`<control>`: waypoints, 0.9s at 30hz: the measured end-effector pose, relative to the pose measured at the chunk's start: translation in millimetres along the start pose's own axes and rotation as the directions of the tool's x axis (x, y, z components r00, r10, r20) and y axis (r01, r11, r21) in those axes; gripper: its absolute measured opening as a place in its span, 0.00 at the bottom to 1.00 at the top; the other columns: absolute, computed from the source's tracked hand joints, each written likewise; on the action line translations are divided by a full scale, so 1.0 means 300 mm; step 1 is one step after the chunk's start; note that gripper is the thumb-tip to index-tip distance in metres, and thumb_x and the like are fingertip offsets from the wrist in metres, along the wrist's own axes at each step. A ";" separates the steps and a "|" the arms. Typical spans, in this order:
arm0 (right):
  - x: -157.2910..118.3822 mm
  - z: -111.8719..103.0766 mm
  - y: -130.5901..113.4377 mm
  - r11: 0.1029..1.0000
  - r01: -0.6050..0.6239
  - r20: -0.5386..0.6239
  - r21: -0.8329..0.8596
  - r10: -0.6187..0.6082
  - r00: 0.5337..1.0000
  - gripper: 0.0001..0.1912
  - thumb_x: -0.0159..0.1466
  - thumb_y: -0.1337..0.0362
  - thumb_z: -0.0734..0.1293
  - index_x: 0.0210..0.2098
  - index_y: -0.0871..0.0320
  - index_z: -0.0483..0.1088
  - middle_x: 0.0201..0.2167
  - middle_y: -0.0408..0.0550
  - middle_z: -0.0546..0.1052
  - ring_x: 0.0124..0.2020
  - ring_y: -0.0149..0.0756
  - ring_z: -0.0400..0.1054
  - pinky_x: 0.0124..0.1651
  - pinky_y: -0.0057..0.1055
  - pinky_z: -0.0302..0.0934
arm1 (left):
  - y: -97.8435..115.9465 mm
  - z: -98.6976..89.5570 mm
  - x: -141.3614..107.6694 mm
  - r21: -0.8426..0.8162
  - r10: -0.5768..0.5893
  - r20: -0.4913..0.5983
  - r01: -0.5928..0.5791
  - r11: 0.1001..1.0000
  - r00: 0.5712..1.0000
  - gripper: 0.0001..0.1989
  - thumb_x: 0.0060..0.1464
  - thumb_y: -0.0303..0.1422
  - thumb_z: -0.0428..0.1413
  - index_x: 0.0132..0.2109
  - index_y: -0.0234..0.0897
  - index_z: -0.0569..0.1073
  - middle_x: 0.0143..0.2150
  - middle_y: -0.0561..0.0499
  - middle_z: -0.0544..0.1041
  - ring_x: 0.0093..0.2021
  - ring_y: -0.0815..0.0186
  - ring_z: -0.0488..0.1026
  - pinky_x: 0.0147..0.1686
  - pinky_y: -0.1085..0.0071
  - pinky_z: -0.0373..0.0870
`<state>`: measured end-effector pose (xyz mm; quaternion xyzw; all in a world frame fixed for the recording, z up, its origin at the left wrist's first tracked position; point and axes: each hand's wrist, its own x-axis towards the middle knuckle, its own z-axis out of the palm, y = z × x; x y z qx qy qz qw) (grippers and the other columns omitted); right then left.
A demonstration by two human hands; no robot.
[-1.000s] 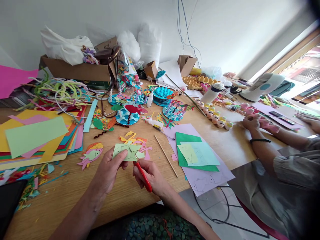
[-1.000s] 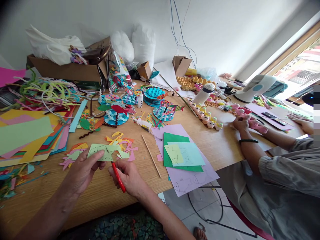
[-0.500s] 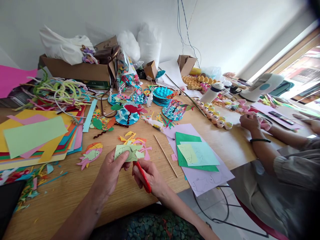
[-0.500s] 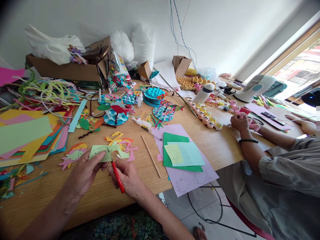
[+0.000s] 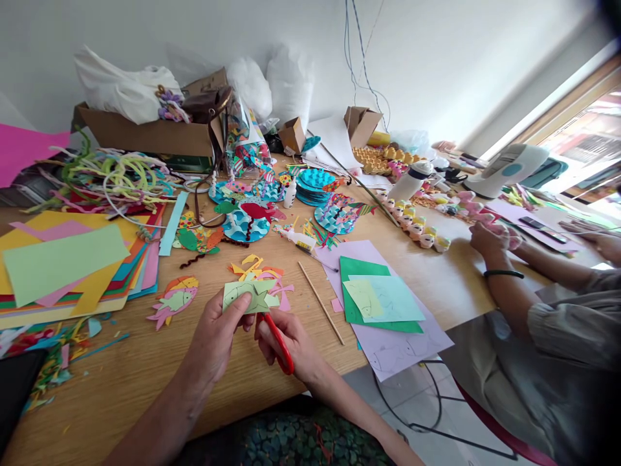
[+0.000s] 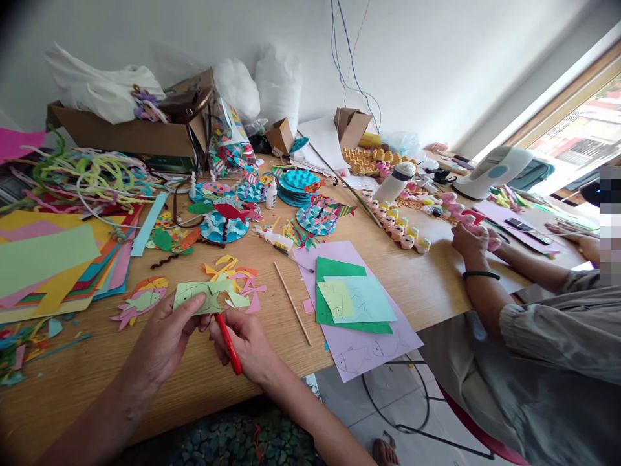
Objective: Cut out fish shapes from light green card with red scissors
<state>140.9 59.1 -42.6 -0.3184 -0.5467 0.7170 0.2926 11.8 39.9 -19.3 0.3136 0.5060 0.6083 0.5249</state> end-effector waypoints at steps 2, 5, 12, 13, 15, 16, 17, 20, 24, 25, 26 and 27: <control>0.000 0.000 0.006 1.000 0.000 -0.008 -0.008 0.000 1.000 0.23 0.59 0.43 0.62 0.27 0.59 0.62 0.13 0.35 0.62 0.13 0.23 0.54 0.17 0.21 0.48 | -0.001 -0.002 0.000 0.015 0.009 0.014 -0.009 1.000 1.000 0.11 0.48 0.36 0.59 0.24 0.37 0.67 0.19 0.58 0.66 0.21 0.71 0.61 0.22 0.74 0.62; 0.000 0.000 0.016 1.000 0.002 -0.012 -0.005 -0.002 1.000 0.23 0.59 0.44 0.62 0.26 0.59 0.62 0.13 0.35 0.61 0.13 0.23 0.53 0.16 0.21 0.47 | -0.004 -0.003 -0.001 0.028 0.014 0.015 -0.015 0.999 1.000 0.11 0.48 0.36 0.58 0.24 0.37 0.67 0.19 0.58 0.66 0.21 0.71 0.61 0.22 0.74 0.62; 0.000 0.003 0.015 1.000 0.009 -0.039 0.019 -0.009 0.999 0.22 0.59 0.45 0.63 0.26 0.59 0.61 0.14 0.35 0.60 0.13 0.22 0.54 0.15 0.21 0.48 | -0.016 -0.004 -0.004 0.034 0.017 0.026 -0.018 0.999 1.000 0.10 0.50 0.36 0.57 0.25 0.37 0.67 0.20 0.58 0.66 0.22 0.71 0.62 0.23 0.73 0.61; 0.000 0.004 0.014 1.000 0.004 -0.043 0.020 -0.003 0.999 0.22 0.58 0.45 0.63 0.26 0.59 0.61 0.14 0.35 0.60 0.13 0.22 0.54 0.14 0.20 0.47 | -0.018 -0.003 -0.004 0.030 0.017 0.026 -0.018 0.999 1.000 0.10 0.50 0.36 0.57 0.25 0.37 0.67 0.20 0.58 0.66 0.22 0.71 0.62 0.23 0.73 0.61; 0.000 0.005 0.013 1.000 -0.004 -0.049 0.021 0.005 0.999 0.23 0.58 0.44 0.63 0.26 0.59 0.62 0.14 0.35 0.60 0.13 0.21 0.53 0.14 0.20 0.47 | -0.019 -0.001 -0.004 0.021 0.013 0.023 -0.013 1.000 1.000 0.11 0.50 0.36 0.57 0.25 0.37 0.67 0.20 0.58 0.66 0.22 0.71 0.61 0.23 0.74 0.61; 0.000 0.005 0.014 1.000 -0.006 -0.049 0.021 0.007 0.999 0.23 0.58 0.43 0.63 0.27 0.60 0.63 0.14 0.34 0.60 0.12 0.21 0.53 0.14 0.20 0.47 | -0.019 0.000 -0.004 0.015 0.009 0.018 -0.009 1.000 1.000 0.11 0.50 0.36 0.57 0.25 0.37 0.67 0.20 0.58 0.66 0.22 0.71 0.61 0.23 0.74 0.61; 0.000 0.005 0.016 1.000 -0.006 -0.051 0.023 0.007 0.999 0.23 0.58 0.43 0.63 0.27 0.60 0.64 0.14 0.34 0.60 0.12 0.21 0.53 0.14 0.20 0.47 | -0.018 0.002 -0.004 0.011 0.005 0.012 -0.005 1.000 1.000 0.11 0.49 0.36 0.57 0.25 0.37 0.67 0.20 0.58 0.66 0.22 0.71 0.61 0.23 0.74 0.61; 0.001 0.005 0.025 0.999 -0.003 -0.056 0.033 0.004 0.998 0.23 0.58 0.44 0.64 0.28 0.61 0.65 0.15 0.35 0.60 0.13 0.21 0.53 0.14 0.20 0.47 | -0.017 0.009 -0.004 -0.002 -0.005 -0.008 0.005 1.000 1.000 0.10 0.48 0.36 0.58 0.25 0.37 0.68 0.20 0.58 0.66 0.22 0.72 0.61 0.22 0.74 0.61; 0.004 0.003 0.040 0.999 0.008 -0.056 0.047 -0.006 0.998 0.22 0.59 0.46 0.64 0.30 0.62 0.67 0.15 0.35 0.60 0.13 0.21 0.53 0.14 0.20 0.47 | -0.019 0.013 -0.006 -0.023 -0.009 -0.023 0.009 1.000 1.000 0.09 0.48 0.36 0.59 0.26 0.37 0.69 0.20 0.59 0.67 0.22 0.72 0.61 0.22 0.75 0.60; 0.004 0.002 0.042 0.999 0.014 -0.055 0.051 -0.011 0.998 0.22 0.59 0.46 0.64 0.30 0.62 0.67 0.15 0.35 0.60 0.13 0.21 0.53 0.14 0.20 0.48 | -0.020 0.014 -0.007 -0.031 -0.012 -0.027 0.011 0.999 1.000 0.09 0.48 0.36 0.59 0.26 0.37 0.69 0.20 0.59 0.67 0.22 0.72 0.60 0.22 0.75 0.60; 0.004 0.001 0.043 0.998 0.020 -0.052 0.054 -0.017 0.999 0.21 0.59 0.46 0.64 0.31 0.62 0.68 0.15 0.35 0.60 0.13 0.21 0.53 0.14 0.20 0.48 | -0.021 0.015 -0.008 -0.038 -0.013 -0.030 0.012 0.999 0.999 0.09 0.48 0.36 0.59 0.26 0.37 0.69 0.20 0.59 0.67 0.22 0.72 0.60 0.22 0.75 0.60; 0.004 0.001 0.043 0.998 0.025 -0.050 0.058 -0.022 0.999 0.22 0.59 0.46 0.64 0.31 0.62 0.68 0.15 0.35 0.60 0.13 0.21 0.53 0.15 0.20 0.48 | -0.022 0.016 -0.009 -0.045 -0.015 -0.033 0.014 0.999 0.999 0.09 0.47 0.36 0.59 0.26 0.37 0.69 0.20 0.59 0.67 0.21 0.72 0.60 0.22 0.75 0.60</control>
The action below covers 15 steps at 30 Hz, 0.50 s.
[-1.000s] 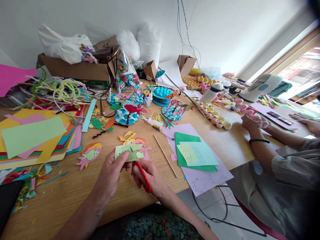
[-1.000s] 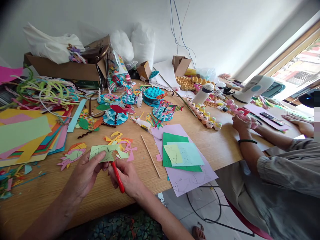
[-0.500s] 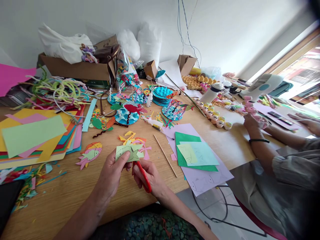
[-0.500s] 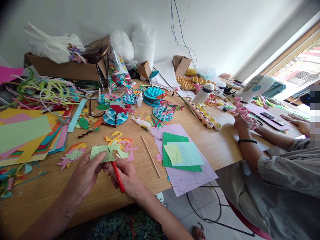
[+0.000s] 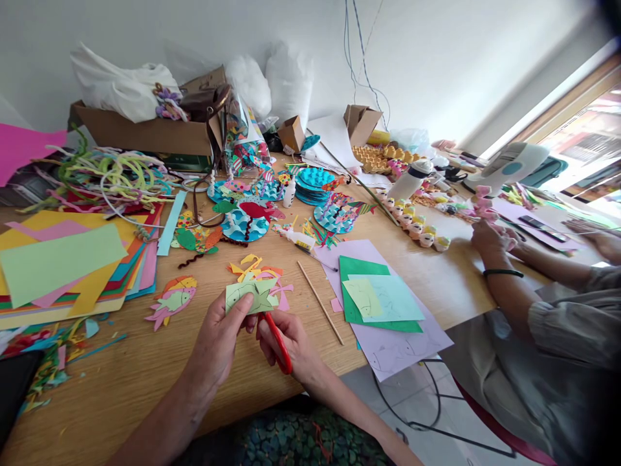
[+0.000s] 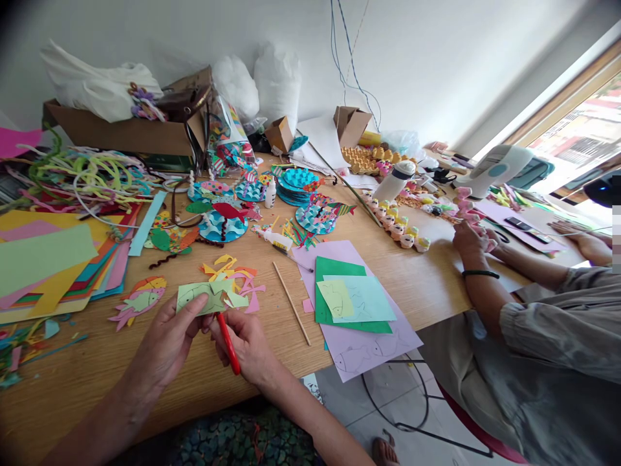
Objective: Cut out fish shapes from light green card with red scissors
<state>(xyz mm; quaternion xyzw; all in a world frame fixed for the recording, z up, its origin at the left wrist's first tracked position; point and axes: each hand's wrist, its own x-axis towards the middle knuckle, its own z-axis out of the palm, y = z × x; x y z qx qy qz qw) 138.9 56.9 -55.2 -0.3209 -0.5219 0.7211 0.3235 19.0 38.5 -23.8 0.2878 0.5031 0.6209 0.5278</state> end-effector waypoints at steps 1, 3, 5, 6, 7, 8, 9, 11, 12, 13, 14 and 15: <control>0.000 0.000 -0.001 1.000 0.001 0.002 0.002 -0.001 1.000 0.22 0.59 0.46 0.64 0.31 0.62 0.68 0.15 0.35 0.60 0.13 0.21 0.53 0.15 0.20 0.48 | -0.001 0.001 0.000 -0.006 -0.001 0.000 0.001 1.000 1.000 0.10 0.47 0.36 0.60 0.26 0.37 0.69 0.19 0.59 0.67 0.21 0.72 0.60 0.22 0.75 0.60; -0.002 0.001 -0.004 1.000 -0.004 -0.002 0.000 0.004 1.000 0.23 0.59 0.45 0.64 0.31 0.62 0.68 0.15 0.35 0.60 0.13 0.21 0.53 0.14 0.20 0.47 | -0.001 0.005 -0.001 -0.016 -0.006 0.002 0.006 1.000 1.000 0.10 0.47 0.37 0.60 0.25 0.37 0.69 0.19 0.59 0.67 0.21 0.72 0.60 0.22 0.75 0.60; -0.003 0.003 -0.008 1.000 -0.010 -0.004 -0.003 0.010 1.000 0.24 0.59 0.44 0.63 0.30 0.62 0.68 0.15 0.35 0.60 0.13 0.21 0.53 0.14 0.20 0.47 | -0.001 0.007 -0.001 -0.022 -0.008 0.001 0.008 1.000 1.000 0.10 0.47 0.37 0.60 0.25 0.37 0.69 0.19 0.59 0.67 0.21 0.72 0.60 0.21 0.75 0.60; -0.003 0.003 -0.010 1.000 -0.010 -0.005 -0.003 0.010 1.000 0.23 0.59 0.45 0.64 0.30 0.62 0.68 0.15 0.35 0.60 0.13 0.21 0.53 0.14 0.20 0.47 | 0.000 0.008 -0.001 -0.021 -0.009 0.002 0.009 1.000 1.000 0.10 0.46 0.37 0.60 0.25 0.37 0.69 0.19 0.59 0.67 0.21 0.72 0.60 0.21 0.75 0.60; -0.004 0.003 -0.011 1.000 -0.009 -0.003 -0.002 0.009 1.000 0.22 0.59 0.45 0.64 0.30 0.62 0.68 0.15 0.35 0.60 0.13 0.21 0.53 0.14 0.19 0.47 | 0.002 0.009 -0.001 -0.019 -0.009 0.002 0.009 1.000 1.000 0.10 0.46 0.37 0.60 0.25 0.37 0.69 0.19 0.59 0.67 0.21 0.72 0.60 0.22 0.75 0.60; -0.004 0.003 -0.011 1.000 -0.009 -0.002 -0.001 0.009 1.000 0.22 0.59 0.46 0.64 0.29 0.61 0.67 0.15 0.35 0.60 0.13 0.21 0.53 0.14 0.19 0.47 | 0.003 0.008 -0.001 -0.014 -0.009 0.003 0.009 1.000 1.000 0.10 0.46 0.37 0.60 0.25 0.37 0.69 0.19 0.59 0.67 0.21 0.72 0.60 0.22 0.75 0.60; -0.004 0.003 -0.012 1.000 -0.010 -0.001 0.000 0.010 1.000 0.21 0.59 0.47 0.65 0.29 0.61 0.67 0.14 0.35 0.60 0.12 0.21 0.53 0.14 0.19 0.47 | 0.005 0.007 0.000 -0.006 -0.010 0.008 0.010 1.000 1.000 0.10 0.46 0.37 0.60 0.25 0.37 0.69 0.19 0.59 0.67 0.21 0.72 0.60 0.22 0.75 0.61; -0.004 0.003 -0.014 1.000 -0.017 -0.003 0.005 0.017 1.000 0.21 0.59 0.47 0.65 0.28 0.61 0.66 0.14 0.35 0.60 0.12 0.21 0.53 0.14 0.19 0.47 | 0.009 0.005 0.002 0.011 -0.009 0.019 0.008 1.000 1.000 0.11 0.46 0.37 0.60 0.24 0.37 0.69 0.19 0.58 0.67 0.21 0.72 0.61 0.22 0.74 0.61; -0.004 0.003 -0.016 1.000 -0.021 -0.002 0.008 0.021 1.000 0.21 0.58 0.46 0.65 0.27 0.60 0.65 0.13 0.34 0.60 0.12 0.21 0.53 0.14 0.19 0.47 | 0.011 0.003 0.003 0.019 -0.009 0.023 0.008 1.000 1.000 0.11 0.46 0.37 0.60 0.24 0.37 0.69 0.19 0.58 0.67 0.21 0.71 0.61 0.22 0.74 0.61; -0.004 0.003 -0.018 1.000 -0.024 -0.002 0.012 0.024 1.000 0.22 0.57 0.46 0.65 0.26 0.60 0.64 0.13 0.34 0.60 0.12 0.21 0.52 0.13 0.20 0.47 | 0.013 0.002 0.005 0.026 -0.008 0.024 0.007 1.000 1.000 0.10 0.46 0.37 0.60 0.24 0.37 0.69 0.19 0.58 0.67 0.21 0.71 0.61 0.22 0.74 0.61; -0.004 0.004 -0.020 0.999 -0.029 -0.001 0.016 0.029 1.000 0.22 0.56 0.45 0.65 0.25 0.59 0.63 0.12 0.34 0.59 0.11 0.21 0.52 0.13 0.20 0.46 | 0.014 0.000 0.006 0.033 -0.008 0.024 0.007 0.999 1.000 0.10 0.46 0.37 0.60 0.24 0.37 0.69 0.19 0.58 0.67 0.21 0.71 0.61 0.22 0.74 0.61; -0.005 0.004 -0.022 0.999 -0.032 -0.001 0.018 0.032 0.999 0.23 0.56 0.44 0.65 0.25 0.59 0.62 0.12 0.34 0.59 0.11 0.21 0.51 0.13 0.20 0.46 | 0.016 -0.001 0.007 0.040 -0.009 0.023 0.008 0.999 1.000 0.10 0.46 0.37 0.60 0.24 0.37 0.69 0.19 0.58 0.67 0.21 0.71 0.61 0.22 0.74 0.61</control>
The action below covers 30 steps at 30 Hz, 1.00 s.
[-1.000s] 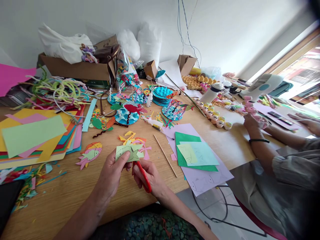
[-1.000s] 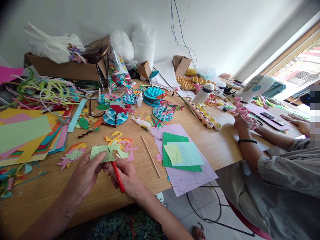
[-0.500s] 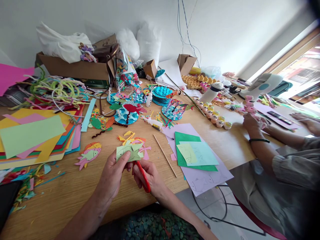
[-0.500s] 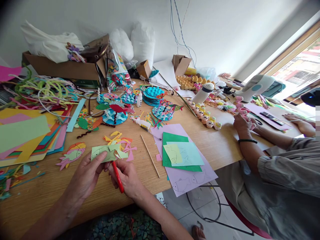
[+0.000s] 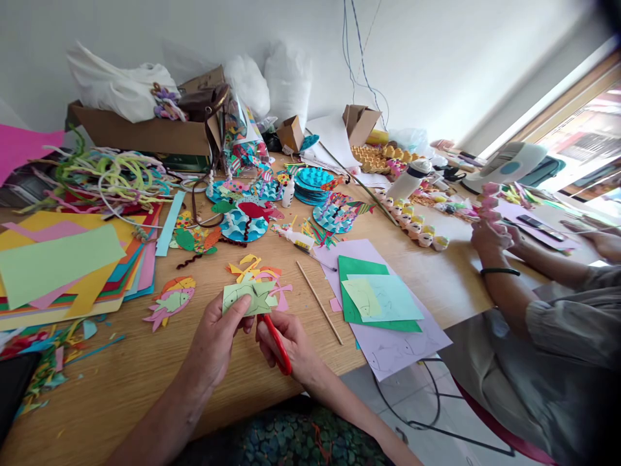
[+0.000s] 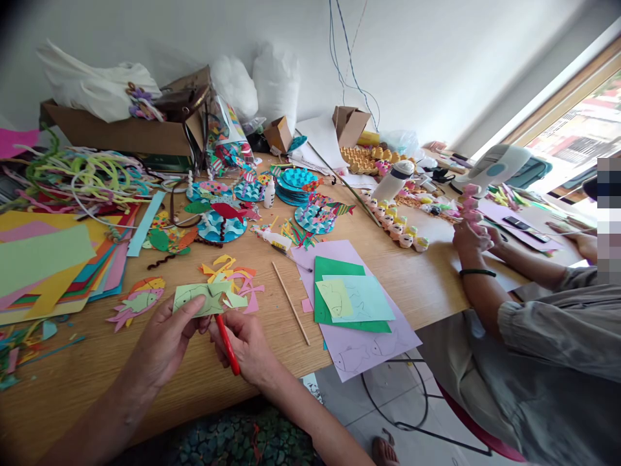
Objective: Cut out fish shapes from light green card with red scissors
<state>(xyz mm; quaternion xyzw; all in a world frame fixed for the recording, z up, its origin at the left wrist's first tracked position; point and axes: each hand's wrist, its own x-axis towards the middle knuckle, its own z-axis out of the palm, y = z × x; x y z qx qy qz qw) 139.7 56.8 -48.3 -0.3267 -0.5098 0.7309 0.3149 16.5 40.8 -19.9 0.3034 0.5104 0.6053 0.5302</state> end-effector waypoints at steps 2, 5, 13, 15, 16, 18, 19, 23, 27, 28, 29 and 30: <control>-0.001 0.000 -0.004 1.000 -0.009 0.003 -0.003 0.009 1.000 0.23 0.55 0.43 0.65 0.24 0.58 0.61 0.11 0.33 0.59 0.11 0.21 0.51 0.13 0.20 0.46 | 0.003 -0.001 0.002 0.013 0.001 0.001 -0.001 1.000 1.000 0.10 0.46 0.37 0.59 0.24 0.37 0.69 0.19 0.58 0.66 0.21 0.71 0.60 0.22 0.74 0.61; -0.002 0.000 -0.005 1.000 -0.022 0.007 -0.019 0.022 1.000 0.23 0.55 0.44 0.65 0.24 0.58 0.61 0.11 0.34 0.60 0.11 0.21 0.51 0.13 0.20 0.46 | 0.009 -0.003 0.001 0.039 0.010 0.018 -0.010 0.999 1.000 0.10 0.46 0.37 0.59 0.23 0.38 0.68 0.18 0.58 0.65 0.21 0.71 0.60 0.22 0.73 0.61; -0.005 -0.015 0.004 0.996 -0.049 0.006 -0.076 0.050 0.999 0.20 0.58 0.48 0.65 0.22 0.58 0.61 0.12 0.35 0.61 0.12 0.22 0.51 0.14 0.20 0.46 | 0.023 -0.029 0.007 0.125 0.006 0.043 -0.011 0.992 0.999 0.11 0.45 0.37 0.58 0.21 0.38 0.67 0.19 0.57 0.66 0.22 0.70 0.60 0.23 0.73 0.62; -0.008 -0.019 0.001 0.995 -0.053 0.007 -0.084 0.054 0.999 0.20 0.58 0.49 0.65 0.21 0.58 0.60 0.12 0.35 0.60 0.12 0.22 0.51 0.14 0.20 0.46 | 0.024 -0.041 0.013 0.138 -0.013 0.050 0.006 0.990 0.999 0.10 0.45 0.37 0.59 0.22 0.38 0.68 0.19 0.56 0.66 0.22 0.70 0.60 0.22 0.74 0.61; -0.009 -0.020 -0.001 0.995 -0.051 0.008 -0.081 0.052 0.999 0.20 0.58 0.50 0.65 0.20 0.58 0.59 0.12 0.35 0.60 0.12 0.22 0.51 0.14 0.20 0.46 | 0.025 -0.046 0.015 0.142 -0.020 0.052 0.012 0.990 0.998 0.10 0.44 0.36 0.59 0.22 0.37 0.68 0.19 0.56 0.66 0.22 0.70 0.60 0.22 0.74 0.61; -0.011 -0.021 -0.005 0.996 -0.054 0.007 -0.075 0.055 0.998 0.20 0.58 0.51 0.66 0.19 0.57 0.58 0.12 0.35 0.59 0.12 0.22 0.51 0.14 0.21 0.45 | 0.029 -0.056 0.020 0.146 -0.031 0.064 0.022 0.989 0.997 0.09 0.44 0.36 0.59 0.23 0.37 0.69 0.19 0.57 0.66 0.22 0.70 0.60 0.21 0.75 0.60; -0.012 -0.022 -0.007 0.996 -0.058 0.008 -0.074 0.058 0.998 0.20 0.58 0.52 0.66 0.19 0.57 0.58 0.12 0.35 0.59 0.12 0.22 0.51 0.14 0.21 0.45 | 0.032 -0.060 0.022 0.147 -0.039 0.076 0.028 0.989 0.996 0.09 0.44 0.36 0.59 0.23 0.37 0.69 0.20 0.56 0.66 0.22 0.70 0.60 0.20 0.75 0.60; -0.014 -0.022 -0.014 0.997 -0.056 0.028 -0.061 0.058 0.998 0.20 0.57 0.52 0.66 0.19 0.57 0.57 0.13 0.34 0.58 0.12 0.22 0.51 0.15 0.21 0.45 | 0.049 -0.070 0.031 0.173 -0.080 0.120 0.059 0.983 0.990 0.09 0.43 0.36 0.60 0.23 0.37 0.70 0.20 0.56 0.68 0.22 0.70 0.61 0.19 0.75 0.61; -0.015 -0.021 -0.023 0.996 -0.066 0.036 -0.065 0.069 0.997 0.22 0.56 0.49 0.67 0.19 0.57 0.57 0.13 0.34 0.58 0.13 0.22 0.51 0.15 0.22 0.45 | 0.057 -0.078 0.040 0.213 -0.080 0.139 0.049 0.976 0.987 0.10 0.42 0.36 0.59 0.21 0.37 0.69 0.18 0.55 0.66 0.21 0.70 0.60 0.19 0.74 0.60; -0.015 -0.021 -0.025 0.995 -0.073 0.035 -0.069 0.076 0.996 0.22 0.56 0.48 0.67 0.19 0.57 0.57 0.12 0.34 0.58 0.13 0.22 0.50 0.15 0.22 0.45 | 0.056 -0.079 0.042 0.218 -0.080 0.139 0.048 0.975 0.987 0.10 0.42 0.37 0.59 0.22 0.37 0.69 0.19 0.55 0.66 0.21 0.70 0.60 0.19 0.74 0.60; -0.016 -0.020 -0.026 0.994 -0.079 0.034 -0.072 0.081 0.996 0.23 0.56 0.47 0.67 0.19 0.57 0.57 0.12 0.34 0.58 0.13 0.22 0.50 0.15 0.22 0.45 | 0.055 -0.080 0.043 0.219 -0.077 0.138 0.046 0.975 0.987 0.10 0.43 0.37 0.59 0.22 0.37 0.69 0.19 0.55 0.66 0.21 0.70 0.60 0.19 0.74 0.60; -0.016 -0.020 -0.027 0.994 -0.081 0.035 -0.076 0.084 0.996 0.23 0.55 0.47 0.67 0.19 0.57 0.57 0.12 0.34 0.58 0.13 0.22 0.50 0.15 0.22 0.45 | 0.052 -0.080 0.044 0.218 -0.075 0.136 0.044 0.975 0.988 0.11 0.43 0.38 0.59 0.22 0.37 0.69 0.19 0.55 0.66 0.21 0.70 0.60 0.19 0.74 0.60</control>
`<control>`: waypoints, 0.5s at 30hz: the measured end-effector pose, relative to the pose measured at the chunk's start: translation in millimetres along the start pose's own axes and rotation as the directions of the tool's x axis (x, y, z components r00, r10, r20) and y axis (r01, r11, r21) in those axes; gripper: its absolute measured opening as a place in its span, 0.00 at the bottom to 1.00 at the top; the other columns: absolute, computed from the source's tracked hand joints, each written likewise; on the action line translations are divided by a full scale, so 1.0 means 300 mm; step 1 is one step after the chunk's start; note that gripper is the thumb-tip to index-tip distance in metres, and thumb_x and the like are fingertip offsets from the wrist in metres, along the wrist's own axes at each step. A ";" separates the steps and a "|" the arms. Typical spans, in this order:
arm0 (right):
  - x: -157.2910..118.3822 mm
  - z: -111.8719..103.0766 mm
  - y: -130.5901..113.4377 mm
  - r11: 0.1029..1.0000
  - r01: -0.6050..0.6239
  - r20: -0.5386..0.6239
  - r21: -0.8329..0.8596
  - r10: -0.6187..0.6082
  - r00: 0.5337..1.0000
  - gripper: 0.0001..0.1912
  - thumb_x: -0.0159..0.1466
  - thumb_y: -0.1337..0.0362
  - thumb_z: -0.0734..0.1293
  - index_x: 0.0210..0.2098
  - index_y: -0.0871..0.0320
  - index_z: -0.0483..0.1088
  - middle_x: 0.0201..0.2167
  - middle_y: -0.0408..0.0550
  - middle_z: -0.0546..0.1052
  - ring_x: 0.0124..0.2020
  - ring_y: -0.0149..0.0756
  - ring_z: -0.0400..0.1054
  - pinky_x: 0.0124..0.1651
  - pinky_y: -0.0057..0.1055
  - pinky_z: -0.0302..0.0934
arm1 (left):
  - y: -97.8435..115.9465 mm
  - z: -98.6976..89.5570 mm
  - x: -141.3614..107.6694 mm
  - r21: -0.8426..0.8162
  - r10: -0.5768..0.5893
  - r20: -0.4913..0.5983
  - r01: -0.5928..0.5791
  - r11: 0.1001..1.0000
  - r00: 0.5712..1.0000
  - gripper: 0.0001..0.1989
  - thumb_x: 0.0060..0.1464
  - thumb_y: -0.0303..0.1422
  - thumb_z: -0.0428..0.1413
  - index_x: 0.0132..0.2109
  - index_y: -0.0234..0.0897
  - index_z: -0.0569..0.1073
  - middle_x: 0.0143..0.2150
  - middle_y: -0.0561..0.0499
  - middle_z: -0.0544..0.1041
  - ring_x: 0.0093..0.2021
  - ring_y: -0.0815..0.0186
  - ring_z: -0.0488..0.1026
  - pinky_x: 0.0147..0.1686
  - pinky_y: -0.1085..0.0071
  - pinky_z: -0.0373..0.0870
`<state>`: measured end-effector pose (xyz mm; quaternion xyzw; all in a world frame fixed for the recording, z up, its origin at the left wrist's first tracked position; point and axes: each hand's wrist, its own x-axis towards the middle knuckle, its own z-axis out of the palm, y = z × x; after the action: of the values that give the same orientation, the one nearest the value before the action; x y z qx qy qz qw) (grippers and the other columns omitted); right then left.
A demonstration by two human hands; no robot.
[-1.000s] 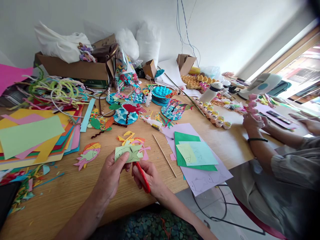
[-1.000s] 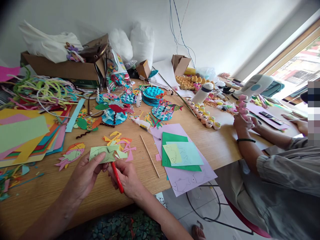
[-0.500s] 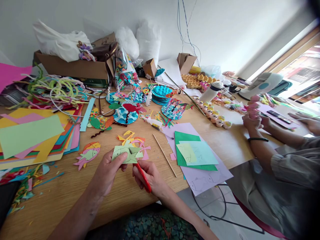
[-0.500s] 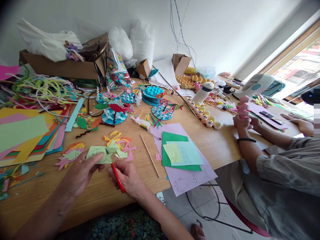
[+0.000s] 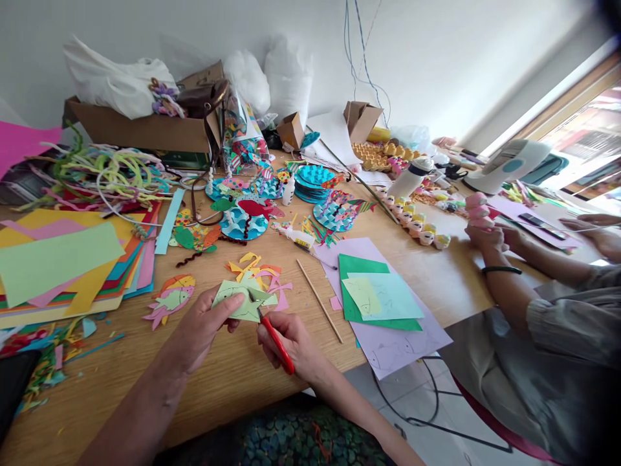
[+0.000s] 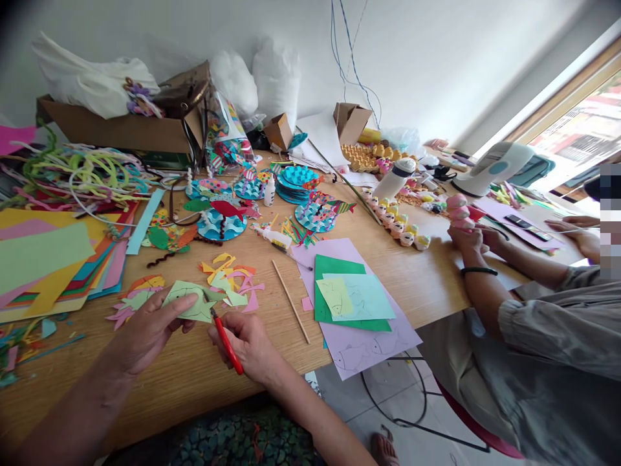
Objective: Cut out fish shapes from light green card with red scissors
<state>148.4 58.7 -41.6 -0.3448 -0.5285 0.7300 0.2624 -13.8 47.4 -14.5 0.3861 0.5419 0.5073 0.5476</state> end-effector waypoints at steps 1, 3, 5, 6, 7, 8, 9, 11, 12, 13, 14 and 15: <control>0.000 0.000 0.000 1.000 -0.001 0.003 -0.003 0.001 1.000 0.23 0.55 0.46 0.66 0.19 0.57 0.57 0.12 0.34 0.58 0.13 0.22 0.50 0.15 0.22 0.45 | -0.003 0.001 0.001 -0.003 0.003 -0.002 -0.003 1.000 1.000 0.11 0.44 0.38 0.59 0.22 0.37 0.70 0.19 0.55 0.66 0.21 0.70 0.60 0.19 0.74 0.60; 0.000 -0.001 0.002 1.000 -0.002 0.010 -0.005 0.002 1.000 0.23 0.56 0.46 0.66 0.19 0.57 0.57 0.12 0.34 0.58 0.13 0.22 0.50 0.15 0.22 0.46 | -0.007 0.002 0.001 -0.008 0.011 -0.007 -0.011 1.000 1.000 0.11 0.44 0.39 0.59 0.23 0.37 0.70 0.19 0.56 0.66 0.21 0.69 0.60 0.19 0.75 0.60; 0.001 -0.001 0.004 1.000 -0.004 0.015 -0.011 0.005 1.000 0.22 0.56 0.47 0.66 0.20 0.57 0.57 0.12 0.34 0.58 0.13 0.23 0.51 0.16 0.22 0.46 | -0.010 0.004 0.000 -0.003 0.017 -0.011 -0.017 1.000 1.000 0.11 0.44 0.38 0.59 0.22 0.38 0.69 0.19 0.56 0.66 0.21 0.69 0.60 0.19 0.75 0.60; 0.001 -0.002 0.005 1.000 -0.003 0.014 -0.015 0.003 1.000 0.22 0.56 0.47 0.66 0.20 0.57 0.57 0.13 0.34 0.59 0.13 0.23 0.52 0.16 0.22 0.47 | -0.010 0.005 0.000 0.006 0.018 -0.010 -0.018 1.000 1.000 0.11 0.44 0.38 0.59 0.22 0.38 0.69 0.19 0.56 0.66 0.21 0.69 0.60 0.19 0.74 0.60; 0.001 -0.002 0.006 1.000 0.001 0.013 -0.020 -0.001 1.000 0.22 0.57 0.47 0.66 0.20 0.57 0.57 0.13 0.35 0.59 0.13 0.23 0.52 0.16 0.22 0.47 | -0.011 0.005 0.000 0.016 0.020 -0.010 -0.019 1.000 1.000 0.11 0.44 0.38 0.59 0.21 0.38 0.69 0.19 0.56 0.66 0.21 0.69 0.60 0.19 0.74 0.60; 0.001 -0.002 0.006 1.000 0.007 0.011 -0.025 -0.006 1.000 0.22 0.57 0.48 0.66 0.20 0.57 0.57 0.13 0.35 0.60 0.13 0.23 0.53 0.16 0.22 0.47 | -0.011 0.004 0.000 0.024 0.019 -0.007 -0.019 1.000 1.000 0.11 0.44 0.38 0.59 0.21 0.38 0.69 0.19 0.56 0.66 0.21 0.69 0.60 0.19 0.74 0.60; 0.001 -0.002 0.006 1.000 0.012 0.010 -0.029 -0.012 1.000 0.22 0.57 0.48 0.65 0.20 0.57 0.57 0.13 0.35 0.60 0.14 0.23 0.53 0.17 0.22 0.47 | -0.012 0.004 0.000 0.031 0.019 -0.004 -0.019 0.999 1.000 0.11 0.44 0.38 0.59 0.21 0.38 0.70 0.19 0.55 0.66 0.21 0.69 0.60 0.19 0.74 0.60; 0.000 -0.002 0.004 0.999 0.022 0.011 -0.037 -0.022 1.000 0.22 0.58 0.48 0.65 0.19 0.57 0.57 0.13 0.35 0.60 0.14 0.23 0.53 0.17 0.22 0.47 | -0.013 0.001 0.000 0.040 0.021 0.003 -0.021 0.999 1.000 0.11 0.44 0.38 0.59 0.22 0.38 0.70 0.19 0.55 0.66 0.21 0.69 0.60 0.19 0.74 0.60; 0.000 -0.002 0.003 0.999 0.027 0.012 -0.041 -0.026 1.000 0.22 0.58 0.48 0.65 0.19 0.57 0.57 0.12 0.35 0.60 0.14 0.23 0.53 0.17 0.22 0.47 | -0.013 -0.001 0.000 0.046 0.020 0.008 -0.020 0.999 1.000 0.11 0.44 0.38 0.59 0.22 0.38 0.69 0.19 0.56 0.66 0.21 0.69 0.60 0.19 0.74 0.60; 0.000 -0.002 0.002 0.999 0.032 0.014 -0.044 -0.032 0.999 0.22 0.58 0.48 0.65 0.19 0.57 0.57 0.12 0.35 0.60 0.14 0.23 0.53 0.17 0.22 0.47 | -0.014 -0.003 -0.001 0.054 0.019 0.013 -0.019 0.998 1.000 0.11 0.45 0.38 0.59 0.22 0.38 0.69 0.19 0.56 0.66 0.21 0.69 0.60 0.19 0.74 0.60; -0.001 -0.002 0.001 0.998 0.036 0.015 -0.045 -0.035 0.999 0.23 0.58 0.48 0.65 0.19 0.57 0.56 0.12 0.35 0.60 0.14 0.23 0.52 0.17 0.22 0.47 | -0.014 -0.005 -0.002 0.062 0.018 0.018 -0.019 0.998 1.000 0.11 0.45 0.38 0.59 0.22 0.38 0.69 0.19 0.56 0.66 0.21 0.69 0.60 0.20 0.74 0.60; -0.001 -0.002 0.001 0.998 0.038 0.014 -0.044 -0.038 0.999 0.23 0.58 0.48 0.65 0.19 0.57 0.56 0.13 0.35 0.59 0.14 0.23 0.52 0.17 0.22 0.47 | -0.014 -0.007 -0.002 0.070 0.018 0.021 -0.020 0.997 1.000 0.11 0.45 0.38 0.58 0.22 0.38 0.69 0.19 0.56 0.66 0.21 0.69 0.60 0.20 0.74 0.60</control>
<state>149.1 58.8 -41.8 -0.3357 -0.5529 0.7151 0.2649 -15.1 45.7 -18.7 0.4154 0.5503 0.4893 0.5341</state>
